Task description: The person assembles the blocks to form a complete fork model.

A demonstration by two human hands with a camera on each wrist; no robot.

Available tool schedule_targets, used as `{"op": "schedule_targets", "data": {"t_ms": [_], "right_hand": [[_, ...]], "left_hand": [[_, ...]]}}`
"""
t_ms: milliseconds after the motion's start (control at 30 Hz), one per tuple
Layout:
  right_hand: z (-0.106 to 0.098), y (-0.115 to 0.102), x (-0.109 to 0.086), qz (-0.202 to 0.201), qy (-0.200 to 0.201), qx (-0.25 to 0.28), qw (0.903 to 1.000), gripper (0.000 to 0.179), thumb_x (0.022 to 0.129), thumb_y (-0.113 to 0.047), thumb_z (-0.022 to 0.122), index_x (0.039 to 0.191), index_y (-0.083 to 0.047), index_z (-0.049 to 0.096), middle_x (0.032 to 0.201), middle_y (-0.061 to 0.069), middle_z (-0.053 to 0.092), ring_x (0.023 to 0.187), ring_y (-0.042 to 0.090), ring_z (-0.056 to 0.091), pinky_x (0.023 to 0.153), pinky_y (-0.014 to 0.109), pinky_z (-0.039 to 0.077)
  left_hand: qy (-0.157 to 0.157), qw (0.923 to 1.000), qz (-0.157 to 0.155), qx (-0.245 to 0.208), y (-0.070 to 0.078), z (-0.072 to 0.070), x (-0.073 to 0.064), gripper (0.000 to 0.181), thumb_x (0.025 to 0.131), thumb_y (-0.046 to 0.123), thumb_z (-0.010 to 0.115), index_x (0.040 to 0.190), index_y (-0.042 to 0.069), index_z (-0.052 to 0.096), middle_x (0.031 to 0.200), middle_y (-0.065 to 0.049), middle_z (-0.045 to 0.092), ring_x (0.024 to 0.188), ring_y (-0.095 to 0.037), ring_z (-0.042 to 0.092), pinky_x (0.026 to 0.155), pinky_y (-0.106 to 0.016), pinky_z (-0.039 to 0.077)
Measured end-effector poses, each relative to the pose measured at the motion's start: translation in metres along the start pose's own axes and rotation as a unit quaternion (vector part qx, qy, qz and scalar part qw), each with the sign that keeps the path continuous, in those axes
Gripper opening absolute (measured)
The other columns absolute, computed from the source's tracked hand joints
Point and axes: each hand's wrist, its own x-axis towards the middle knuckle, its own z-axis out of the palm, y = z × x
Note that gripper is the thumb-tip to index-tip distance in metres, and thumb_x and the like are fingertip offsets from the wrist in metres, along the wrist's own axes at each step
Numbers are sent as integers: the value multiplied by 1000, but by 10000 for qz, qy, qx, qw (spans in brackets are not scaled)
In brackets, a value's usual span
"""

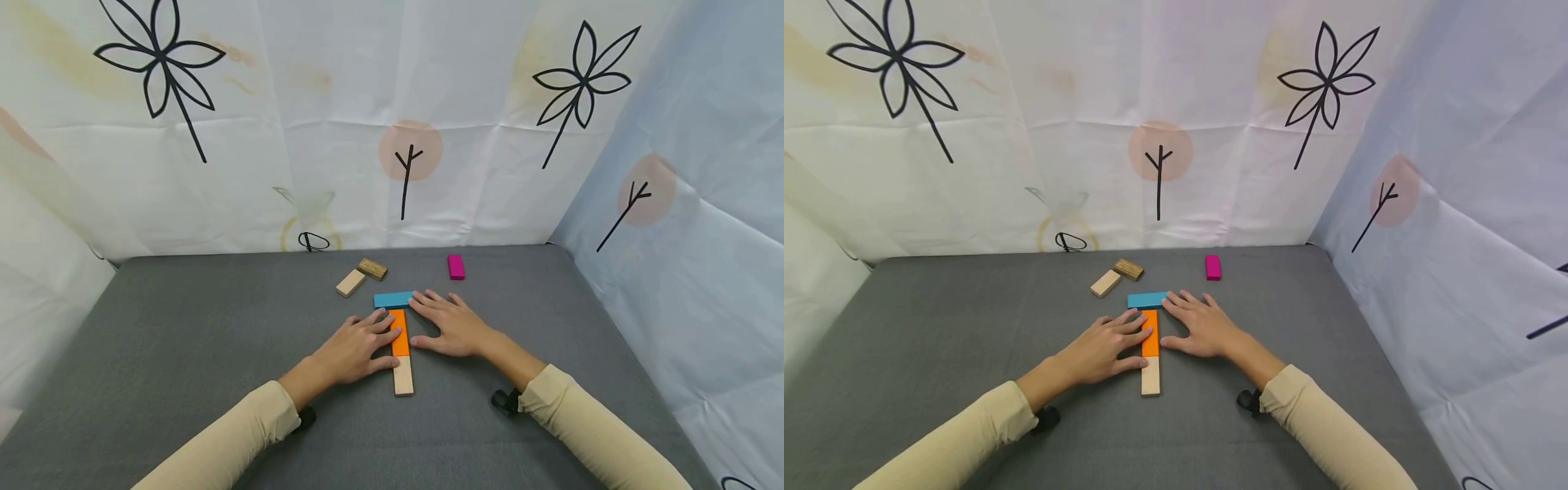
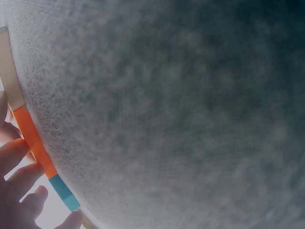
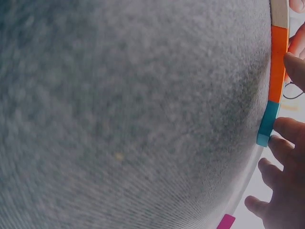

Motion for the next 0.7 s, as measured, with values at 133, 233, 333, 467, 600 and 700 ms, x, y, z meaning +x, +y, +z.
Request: {"op": "schedule_targets", "data": {"t_ms": [133,233,333,467,600,700], "right_hand": [[0,-2,0,19,11,8,10000,78,96,-56,55,157,-12,33,162,9,29,149,32,24,114,65,17],[-1,-4,-1,25,14,-10,10000,78,97,-56,55,157,-12,33,162,8,29,149,32,23,114,65,17],[0,-5,-2,-10,16,-53,10000,77,97,-56,55,157,-12,34,162,8,29,149,32,24,114,65,17],[2,-7,-4,-32,9,-137,9999,78,97,-58,54,157,-12,33,162,7,29,149,31,24,113,65,18],[4,-8,-6,-9,27,-154,9999,79,96,-58,55,157,-13,33,162,7,29,149,30,24,114,65,18],[4,-8,-6,-47,69,-99,9999,78,96,-56,56,156,-12,34,161,8,30,149,31,24,114,65,18]], "left_hand": [[4,10000,-15,-52,0,1,0,66,98,58,49,148,15,50,154,-8,42,147,-27,31,103,-57,40],[1,10000,-19,-85,-1,1,0,66,98,58,50,148,15,50,154,-8,42,147,-28,31,104,-57,39],[-3,10000,-16,-81,0,1,0,66,98,58,49,149,15,49,155,-8,42,147,-28,31,103,-57,39],[12,10000,-3,-89,0,0,0,66,98,58,49,148,15,49,155,-8,42,146,-29,32,103,-58,40],[15,9999,8,-140,0,0,0,66,99,57,51,148,14,50,154,-9,42,146,-30,32,103,-58,39],[-6,9999,-2,-156,1,-1,0,66,99,57,50,148,14,49,155,-9,42,146,-30,32,103,-58,39]]}}
